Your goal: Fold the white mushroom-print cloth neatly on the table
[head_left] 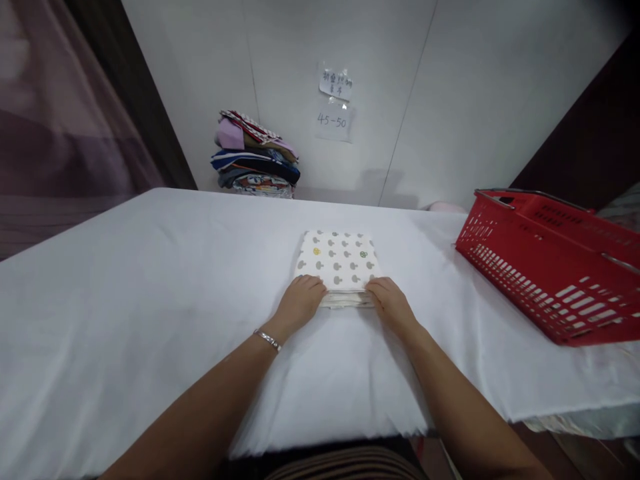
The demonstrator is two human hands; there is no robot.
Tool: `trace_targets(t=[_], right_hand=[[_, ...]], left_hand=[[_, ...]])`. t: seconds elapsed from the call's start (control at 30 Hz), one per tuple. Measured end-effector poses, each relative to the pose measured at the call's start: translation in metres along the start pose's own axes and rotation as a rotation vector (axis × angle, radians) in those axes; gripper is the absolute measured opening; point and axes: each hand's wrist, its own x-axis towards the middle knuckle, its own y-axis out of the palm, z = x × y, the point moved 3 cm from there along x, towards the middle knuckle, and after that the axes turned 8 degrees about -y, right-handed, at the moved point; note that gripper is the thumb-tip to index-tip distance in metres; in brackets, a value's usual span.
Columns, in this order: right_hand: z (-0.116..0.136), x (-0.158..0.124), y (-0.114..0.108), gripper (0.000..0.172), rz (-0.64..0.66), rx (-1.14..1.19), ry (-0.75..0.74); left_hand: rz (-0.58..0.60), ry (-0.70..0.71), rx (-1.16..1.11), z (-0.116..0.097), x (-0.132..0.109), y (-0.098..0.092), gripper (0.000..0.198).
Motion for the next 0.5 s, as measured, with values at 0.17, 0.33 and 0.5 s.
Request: trace_targets(t=[0.17,0.33,0.5], right_hand=[[0.0030,-0.0015,-0.0040,0.026,0.011,0.009,-0.035],[0.0039,-0.0032,-0.0012,0.024,0.034,-0.018,-0.043],[0.0035,-0.0035,0.0049,0.022,0.066,-0.036,-0.036]], left_hand=[[0.010,0.033,0.023,0.0002,-0.0011,-0.0012,0.030],[-0.013,0.052,0.008,-0.0001,-0.0013,-0.0012,0.027],[0.010,0.051,-0.008,0.0003,-0.0019,-0.0017,0.026]])
